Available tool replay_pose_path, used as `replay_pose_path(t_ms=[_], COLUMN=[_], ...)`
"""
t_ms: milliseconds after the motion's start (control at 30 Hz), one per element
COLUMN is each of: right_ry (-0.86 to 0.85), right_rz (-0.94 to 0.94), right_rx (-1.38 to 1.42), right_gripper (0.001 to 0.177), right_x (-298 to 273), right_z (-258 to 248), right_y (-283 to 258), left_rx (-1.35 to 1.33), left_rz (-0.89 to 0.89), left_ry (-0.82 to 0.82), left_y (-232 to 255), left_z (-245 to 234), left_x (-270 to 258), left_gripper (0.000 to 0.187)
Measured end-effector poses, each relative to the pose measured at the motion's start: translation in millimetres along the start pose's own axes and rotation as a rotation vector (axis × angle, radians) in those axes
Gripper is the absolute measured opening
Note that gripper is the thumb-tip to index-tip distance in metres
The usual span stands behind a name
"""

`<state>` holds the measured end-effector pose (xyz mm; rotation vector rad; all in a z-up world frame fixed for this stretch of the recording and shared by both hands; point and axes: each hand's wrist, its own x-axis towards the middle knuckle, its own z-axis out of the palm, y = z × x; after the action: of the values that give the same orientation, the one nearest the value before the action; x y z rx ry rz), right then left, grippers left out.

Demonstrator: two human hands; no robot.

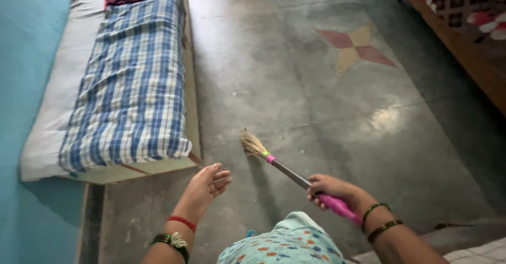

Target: The person sweeps the floor using a broom, moving dust and debris around the legs of furniture and along the edges of the room.

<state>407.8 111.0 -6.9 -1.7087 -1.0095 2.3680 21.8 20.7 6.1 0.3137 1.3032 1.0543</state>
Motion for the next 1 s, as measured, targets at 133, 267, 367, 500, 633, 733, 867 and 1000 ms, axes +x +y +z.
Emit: replay_pose_path(t_ms=[133, 267, 367, 500, 633, 733, 867, 1000], right_ry=[-0.006, -0.076, -0.138, -0.233, -0.163, -0.129, -0.073, 0.074], right_rz=[-0.017, -0.049, -0.093, -0.154, -0.079, -0.063, -0.12, -0.186], right_rx=[-0.008, -0.026, -0.05, -0.058, 0.003, 0.023, 0.059, 0.081], right_gripper=[0.059, 0.061, 0.064, 0.065, 0.061, 0.048, 0.031, 0.033], right_x=[-14.5, -6.6, 2.3, 15.5, 22.5, 32.6, 59.4, 76.5], right_z=[-6.0, -6.6, 6.1, 32.4, 51.5, 49.3, 44.2, 83.8], right_y=[12.5, -6.1, -18.2, -37.1, -38.4, -19.6, 9.3, 36.2], left_rx=[0.033, 0.039, 0.036, -0.009, 0.03, 0.073, 0.086, 0.103], left_rz=[0.006, -0.032, -0.026, 0.042, 0.052, 0.046, 0.062, 0.046], left_ry=[-0.058, -0.029, -0.016, -0.013, -0.033, -0.059, -0.093, -0.117], left_y=[-5.5, -15.1, -18.4, -10.8, 3.1, 15.5, 29.5, 25.6], left_z=[34.0, 54.2, 56.5, 43.5, 21.5, -2.2, -36.9, -81.7], left_x=[12.0, 18.3, 16.6, 18.1, 10.8, 5.6, -0.5, -20.0], left_gripper=[0.041, 0.04, 0.042, 0.046, 0.045, 0.045, 0.047, 0.049])
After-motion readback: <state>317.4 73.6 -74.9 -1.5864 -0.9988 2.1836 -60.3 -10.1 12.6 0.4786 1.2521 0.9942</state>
